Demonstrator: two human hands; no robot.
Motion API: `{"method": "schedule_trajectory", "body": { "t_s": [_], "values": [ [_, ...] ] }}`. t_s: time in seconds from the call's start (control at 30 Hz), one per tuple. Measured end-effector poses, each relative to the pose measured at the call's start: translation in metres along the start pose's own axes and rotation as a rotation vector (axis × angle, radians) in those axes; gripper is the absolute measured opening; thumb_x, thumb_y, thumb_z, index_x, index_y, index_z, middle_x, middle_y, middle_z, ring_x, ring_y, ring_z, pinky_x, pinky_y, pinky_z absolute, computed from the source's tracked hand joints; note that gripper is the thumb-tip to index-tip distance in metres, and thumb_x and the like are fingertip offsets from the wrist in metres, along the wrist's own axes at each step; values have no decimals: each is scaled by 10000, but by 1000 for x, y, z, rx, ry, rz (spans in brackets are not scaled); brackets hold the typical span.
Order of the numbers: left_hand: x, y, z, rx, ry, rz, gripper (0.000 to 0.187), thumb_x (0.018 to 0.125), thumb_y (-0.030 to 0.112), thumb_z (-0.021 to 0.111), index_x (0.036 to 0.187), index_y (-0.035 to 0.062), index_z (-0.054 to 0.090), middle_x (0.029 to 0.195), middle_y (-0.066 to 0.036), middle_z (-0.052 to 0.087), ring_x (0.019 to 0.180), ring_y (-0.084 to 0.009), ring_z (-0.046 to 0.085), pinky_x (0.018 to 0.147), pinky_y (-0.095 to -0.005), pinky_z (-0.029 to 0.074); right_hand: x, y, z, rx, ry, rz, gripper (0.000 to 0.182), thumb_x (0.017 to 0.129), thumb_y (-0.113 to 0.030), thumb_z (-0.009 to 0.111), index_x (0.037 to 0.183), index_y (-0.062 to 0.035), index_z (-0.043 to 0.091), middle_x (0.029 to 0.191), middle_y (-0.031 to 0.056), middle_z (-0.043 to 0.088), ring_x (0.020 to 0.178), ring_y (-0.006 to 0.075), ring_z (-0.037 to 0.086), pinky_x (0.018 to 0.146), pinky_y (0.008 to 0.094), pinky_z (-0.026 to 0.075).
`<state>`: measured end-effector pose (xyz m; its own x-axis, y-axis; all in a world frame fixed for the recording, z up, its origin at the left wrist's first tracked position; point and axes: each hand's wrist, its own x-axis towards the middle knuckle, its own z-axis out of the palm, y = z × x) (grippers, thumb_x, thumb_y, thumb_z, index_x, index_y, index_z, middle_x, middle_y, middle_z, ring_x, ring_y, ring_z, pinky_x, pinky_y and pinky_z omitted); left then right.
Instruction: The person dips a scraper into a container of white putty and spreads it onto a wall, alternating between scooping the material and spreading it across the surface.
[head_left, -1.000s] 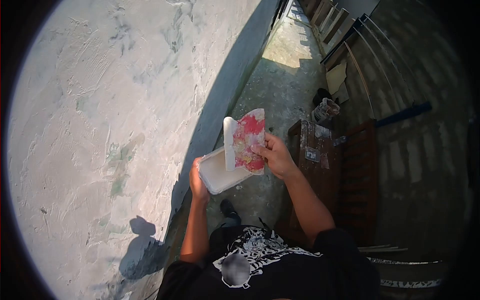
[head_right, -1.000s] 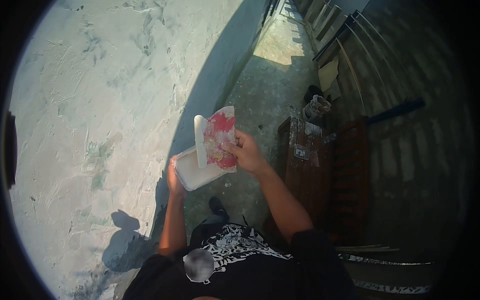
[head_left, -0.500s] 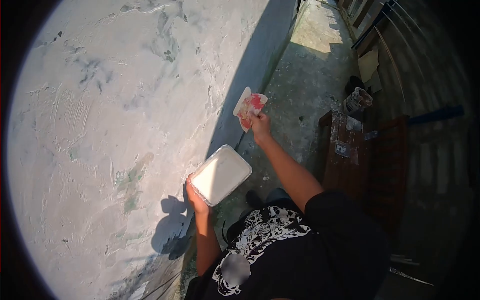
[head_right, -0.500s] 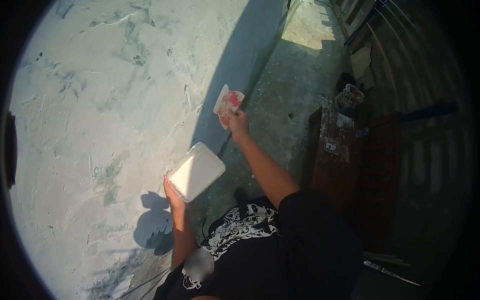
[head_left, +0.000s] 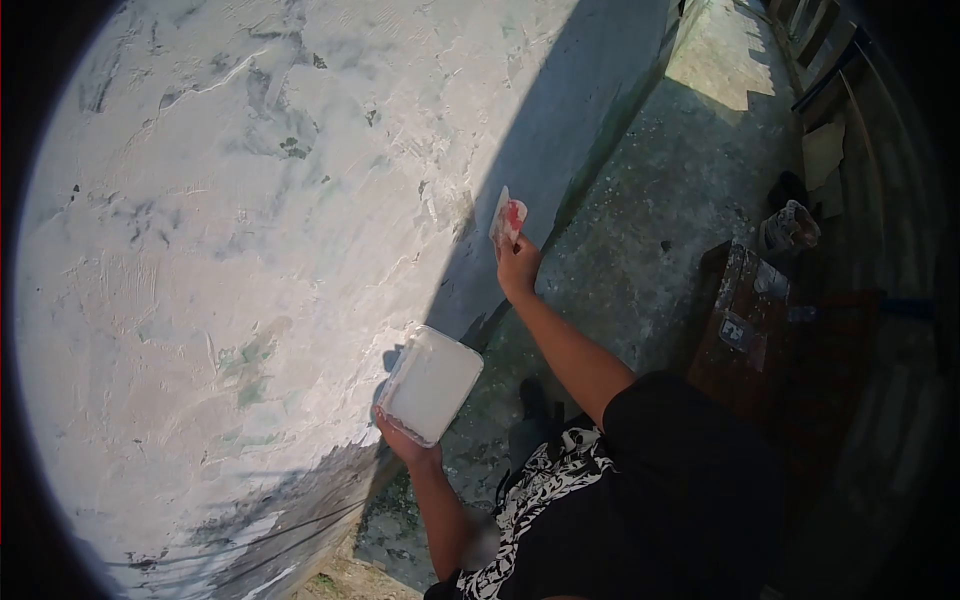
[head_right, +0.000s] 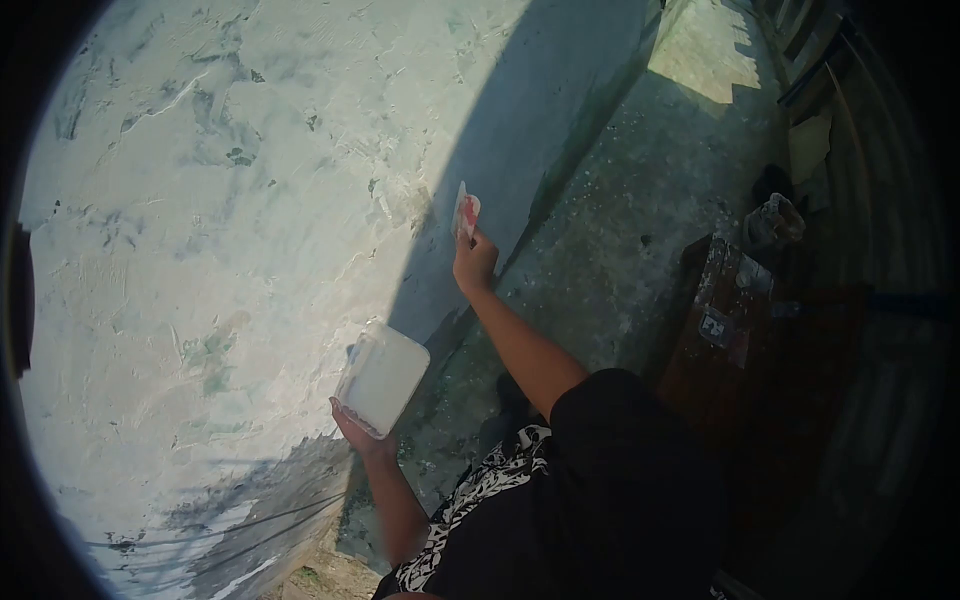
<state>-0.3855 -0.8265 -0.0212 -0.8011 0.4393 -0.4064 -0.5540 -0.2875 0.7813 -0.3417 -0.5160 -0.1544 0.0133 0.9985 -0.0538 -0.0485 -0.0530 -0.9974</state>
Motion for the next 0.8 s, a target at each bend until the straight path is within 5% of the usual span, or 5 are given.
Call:
{"method": "schedule_trajectory", "body": {
  "t_s": [0.17, 0.37, 0.5, 0.6, 0.8],
  "values": [
    [-23, -14, 1, 8, 46, 57, 615, 1069, 504, 318, 1437, 33, 464, 1395, -147, 547, 1270, -313, 537, 1086, -463, 407, -52, -66, 43, -143, -40, -241, 243, 971, -85, 589, 1145, 53, 689, 814, 266, 670, 697, 410, 651, 631, 414, 498],
    [-64, -19, 24, -23, 219, 132, 579, 1073, 483, 310, 1411, 45, 481, 1386, -125, 547, 1268, -302, 534, 1077, -464, 414, -82, -16, 1, -25, -232, -272, 198, 956, -92, 601, 1074, 33, 700, 829, 261, 673, 778, 445, 667, 683, 473, 508],
    [-75, -22, 15, -32, 231, 188, 565, 1080, 470, 296, 1418, 55, 477, 1384, -116, 543, 1268, -288, 533, 1081, -455, 417, -34, 60, 14, 142, 38, 434, 197, 939, -68, 569, 973, 72, 703, 842, 245, 706, 763, 407, 698, 671, 466, 533],
    [-88, -30, 6, -6, 263, 183, 589, 1079, 491, 287, 1443, 62, 464, 1415, -117, 530, 1293, -290, 523, 1098, -452, 411, -27, 1, 49, 279, 93, 773, 222, 929, -102, 584, 868, 80, 696, 783, 260, 687, 755, 412, 697, 659, 470, 533],
    [-116, -33, 5, -6, 360, 151, 608, 1075, 507, 284, 1455, 65, 457, 1445, -122, 514, 1321, -296, 507, 1113, -458, 397, -71, -59, 25, 26, -153, 131, 246, 924, -119, 594, 800, 76, 679, 792, 268, 686, 695, 402, 683, 650, 476, 525]
  ]
}}
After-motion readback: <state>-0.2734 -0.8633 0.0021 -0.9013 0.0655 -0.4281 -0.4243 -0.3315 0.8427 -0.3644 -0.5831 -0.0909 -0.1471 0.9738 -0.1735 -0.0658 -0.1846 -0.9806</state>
